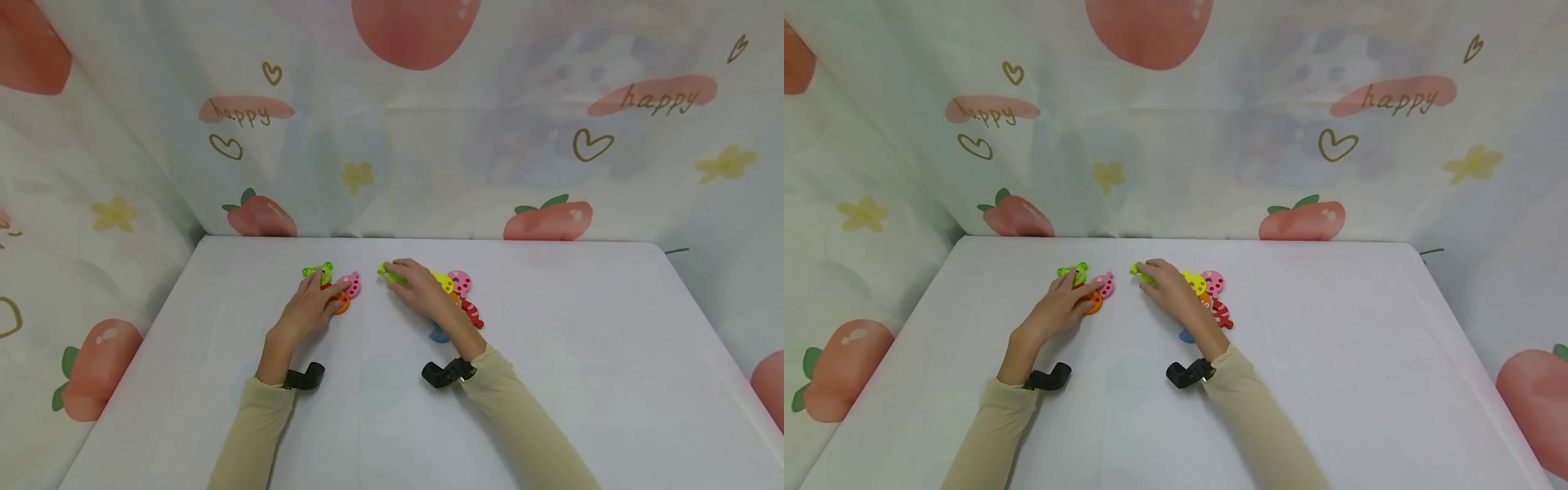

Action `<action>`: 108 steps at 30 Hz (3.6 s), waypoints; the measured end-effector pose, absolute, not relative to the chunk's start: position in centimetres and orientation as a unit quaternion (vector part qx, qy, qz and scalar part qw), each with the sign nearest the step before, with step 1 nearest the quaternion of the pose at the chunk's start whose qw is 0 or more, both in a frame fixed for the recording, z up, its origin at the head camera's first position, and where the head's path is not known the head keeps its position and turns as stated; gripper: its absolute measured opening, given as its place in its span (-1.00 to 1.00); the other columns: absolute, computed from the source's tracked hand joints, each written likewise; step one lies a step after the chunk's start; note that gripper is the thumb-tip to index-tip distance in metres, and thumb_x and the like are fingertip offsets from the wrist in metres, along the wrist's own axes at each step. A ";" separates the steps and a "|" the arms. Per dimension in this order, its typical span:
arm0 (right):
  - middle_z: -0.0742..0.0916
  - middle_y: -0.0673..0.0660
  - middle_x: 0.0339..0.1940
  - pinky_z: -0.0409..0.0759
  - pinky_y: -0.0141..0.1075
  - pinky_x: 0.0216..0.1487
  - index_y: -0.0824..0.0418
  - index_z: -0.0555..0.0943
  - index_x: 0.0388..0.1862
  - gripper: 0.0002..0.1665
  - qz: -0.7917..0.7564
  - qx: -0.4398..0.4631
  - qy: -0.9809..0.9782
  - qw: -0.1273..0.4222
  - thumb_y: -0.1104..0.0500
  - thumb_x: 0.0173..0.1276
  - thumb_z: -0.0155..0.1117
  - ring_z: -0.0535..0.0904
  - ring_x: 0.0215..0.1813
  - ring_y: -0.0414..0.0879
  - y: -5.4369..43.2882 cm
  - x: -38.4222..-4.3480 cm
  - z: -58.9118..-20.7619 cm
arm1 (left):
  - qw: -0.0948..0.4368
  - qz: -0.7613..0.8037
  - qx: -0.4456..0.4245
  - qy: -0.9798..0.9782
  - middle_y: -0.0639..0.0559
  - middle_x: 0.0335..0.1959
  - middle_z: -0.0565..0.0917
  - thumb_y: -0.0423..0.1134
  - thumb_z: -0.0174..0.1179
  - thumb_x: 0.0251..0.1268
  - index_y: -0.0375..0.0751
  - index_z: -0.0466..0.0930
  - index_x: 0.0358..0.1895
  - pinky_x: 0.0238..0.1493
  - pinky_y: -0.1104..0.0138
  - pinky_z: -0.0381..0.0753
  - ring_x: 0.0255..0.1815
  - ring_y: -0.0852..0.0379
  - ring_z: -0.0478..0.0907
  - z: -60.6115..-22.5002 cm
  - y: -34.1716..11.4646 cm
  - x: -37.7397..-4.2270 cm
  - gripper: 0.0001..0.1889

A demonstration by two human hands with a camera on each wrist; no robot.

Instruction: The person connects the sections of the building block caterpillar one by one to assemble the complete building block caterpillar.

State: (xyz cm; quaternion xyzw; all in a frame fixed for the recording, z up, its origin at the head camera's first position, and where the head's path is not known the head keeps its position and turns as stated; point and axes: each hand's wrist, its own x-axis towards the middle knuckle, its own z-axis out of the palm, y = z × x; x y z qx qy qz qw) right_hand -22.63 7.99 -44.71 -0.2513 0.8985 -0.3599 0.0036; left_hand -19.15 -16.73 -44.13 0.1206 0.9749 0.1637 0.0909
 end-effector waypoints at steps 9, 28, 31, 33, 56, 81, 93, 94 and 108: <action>0.55 0.28 0.31 0.39 -0.03 0.42 0.25 0.48 0.32 -0.49 -0.340 -0.260 0.904 0.022 0.18 0.41 0.21 0.44 0.37 0.15 6.0 -24.0 -44.3 | 0.081 0.164 0.123 0.975 -0.41 0.52 0.06 -0.14 0.11 0.41 0.12 0.38 0.39 0.37 -0.23 0.27 0.54 -0.35 0.01 -44.1 -16.8 -19.2 -0.50; 0.46 0.27 0.40 0.25 -0.05 0.51 0.21 0.42 0.37 -0.50 -0.286 -0.286 0.911 0.085 0.20 0.48 0.10 0.34 0.46 0.13 2.3 -25.7 -45.4 | 0.072 0.166 0.136 0.974 -0.41 0.51 0.07 -0.13 0.11 0.42 0.08 0.38 0.39 0.36 -0.22 0.29 0.53 -0.35 0.03 -43.9 -16.9 -18.9 -0.51; 0.46 0.27 0.41 0.25 -0.05 0.51 0.20 0.42 0.38 -0.50 -0.274 -0.290 0.913 0.087 0.20 0.48 0.09 0.34 0.46 0.13 2.1 -25.8 -45.4 | 0.070 0.158 0.139 0.975 -0.42 0.51 0.08 -0.12 0.10 0.42 0.08 0.37 0.40 0.36 -0.21 0.31 0.52 -0.34 0.05 -44.1 -16.9 -19.0 -0.50; 0.46 0.28 0.41 0.26 -0.04 0.51 0.21 0.42 0.38 -0.50 -0.266 -0.294 0.914 0.086 0.21 0.48 0.09 0.34 0.46 0.14 2.1 -25.8 -45.4 | 0.068 0.153 0.141 0.976 -0.43 0.50 0.08 -0.12 0.10 0.42 0.08 0.36 0.40 0.35 -0.21 0.32 0.52 -0.35 0.05 -44.1 -16.9 -19.0 -0.50; 0.37 0.18 0.50 0.23 -0.11 0.53 0.13 0.37 0.43 -0.46 -0.187 -0.275 0.936 0.114 0.28 0.49 0.04 0.27 0.52 0.08 1.9 -24.5 -44.5 | 0.081 0.154 0.136 0.975 -0.41 0.51 0.06 -0.12 0.09 0.42 0.11 0.30 0.44 0.35 -0.20 0.33 0.53 -0.34 0.02 -44.7 -16.8 -19.1 -0.47; 0.52 0.31 0.33 0.45 0.08 0.33 0.32 0.44 0.32 -0.54 -0.303 -0.265 0.915 0.013 0.40 0.45 0.03 0.41 0.37 0.22 17.0 -18.9 -41.2 | 0.062 0.166 0.083 0.981 -0.40 0.48 0.12 -0.13 0.00 0.49 0.17 0.35 0.39 0.38 -0.23 0.26 0.49 -0.36 0.07 -44.4 -15.1 -19.4 -0.56; 0.56 0.28 0.27 0.52 0.14 0.21 0.29 0.48 0.28 -0.47 -0.252 -0.226 0.941 -0.011 0.30 0.31 0.27 0.44 0.31 0.22 22.9 -13.4 -43.4 | 0.114 0.096 0.051 0.988 -0.47 0.48 0.00 -0.30 0.08 0.38 0.29 0.12 0.50 0.43 -0.13 0.26 0.52 -0.37 -0.03 -43.9 -12.5 -20.1 -0.31; 0.56 0.28 0.27 0.52 0.14 0.21 0.29 0.49 0.27 -0.47 -0.252 -0.226 0.941 -0.012 0.30 0.31 0.28 0.44 0.31 0.22 23.1 -13.3 -43.5 | 0.118 0.093 0.047 0.988 -0.47 0.48 -0.01 -0.30 0.08 0.38 0.30 0.11 0.50 0.43 -0.12 0.25 0.52 -0.37 -0.04 -43.8 -12.4 -20.1 -0.31; 0.55 0.28 0.29 0.49 0.17 0.24 0.28 0.49 0.27 -0.47 -0.270 -0.229 0.935 0.017 0.25 0.31 0.28 0.42 0.32 0.23 23.1 -12.3 -44.4 | 0.115 0.091 0.027 0.989 -0.44 0.47 0.03 -0.27 0.13 0.36 0.30 0.15 0.49 0.41 -0.12 0.27 0.50 -0.34 0.00 -44.0 -12.8 -19.5 -0.32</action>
